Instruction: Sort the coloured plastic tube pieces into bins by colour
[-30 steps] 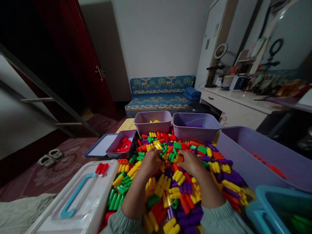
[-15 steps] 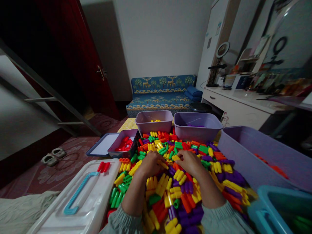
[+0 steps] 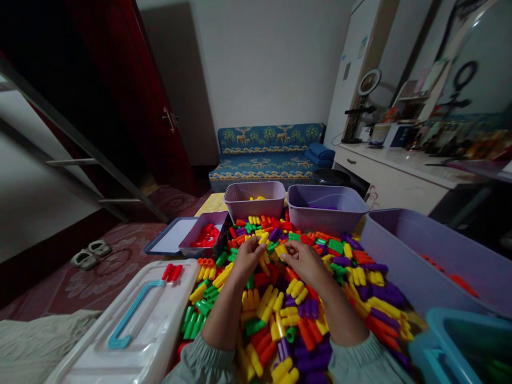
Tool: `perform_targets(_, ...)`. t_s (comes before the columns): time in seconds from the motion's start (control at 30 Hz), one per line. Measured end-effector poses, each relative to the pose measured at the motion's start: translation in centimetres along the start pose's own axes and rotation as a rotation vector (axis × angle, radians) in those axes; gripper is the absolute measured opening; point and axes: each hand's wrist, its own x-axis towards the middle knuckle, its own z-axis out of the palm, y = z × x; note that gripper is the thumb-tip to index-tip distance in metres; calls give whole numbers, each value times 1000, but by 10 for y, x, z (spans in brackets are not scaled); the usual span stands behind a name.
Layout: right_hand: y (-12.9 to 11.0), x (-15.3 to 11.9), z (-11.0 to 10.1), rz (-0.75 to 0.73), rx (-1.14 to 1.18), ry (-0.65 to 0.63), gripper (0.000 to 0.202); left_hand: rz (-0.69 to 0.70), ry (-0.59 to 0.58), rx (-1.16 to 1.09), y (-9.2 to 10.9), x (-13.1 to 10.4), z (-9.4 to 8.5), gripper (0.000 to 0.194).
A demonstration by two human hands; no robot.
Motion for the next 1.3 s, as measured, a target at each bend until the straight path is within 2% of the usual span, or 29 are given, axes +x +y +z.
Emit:
perform_targets(0.13,-3,2,1,19,77,83,49,-49,-117,5,5,-3,3,41)
perform_targets(0.27,-6,2,0,-20,298,116,40,-32,-250,170,15,-9,6,39)
perform_targets(0.4,-10,0,-4,-12,347,121,33,33,-270,255,20,-12,6,36)
perform_targets(0.47,-9,-1,-9,-10,358,173,33,46,-218,324,21,-12,3,32)
perform_targets(0.6,2,1,-21,15,262,372,34,80,8,595,23,-10,-7,22)
perform_targets(0.7,10,4,-24,34,100,410,37,85,112,705,24,-9,-12,20)
perform_targets(0.77,8,4,-21,38,6,355,44,67,127,695,24,-9,-12,21)
perform_targets(0.83,1,2,-16,34,-68,255,41,57,132,662,24,-10,-11,32)
perform_targets(0.9,-10,-3,-11,27,-152,95,28,89,155,653,24,-11,-9,40)
perform_targets(0.97,-21,-10,-7,8,-254,-104,19,135,165,647,26,-11,-9,38)
perform_targets(1.03,-28,-16,-2,-24,-363,-264,20,140,124,623,30,-12,-9,32)
perform_targets(1.13,-33,-23,4,-76,-497,-338,27,97,-35,643,37,-16,-11,28)
perform_targets(1.23,-33,-25,7,-103,-532,-330,29,82,-304,728,42,-21,-14,34)
perform_targets(1.3,-33,-25,7,-96,-523,-330,29,137,-469,790,43,-25,-15,40)
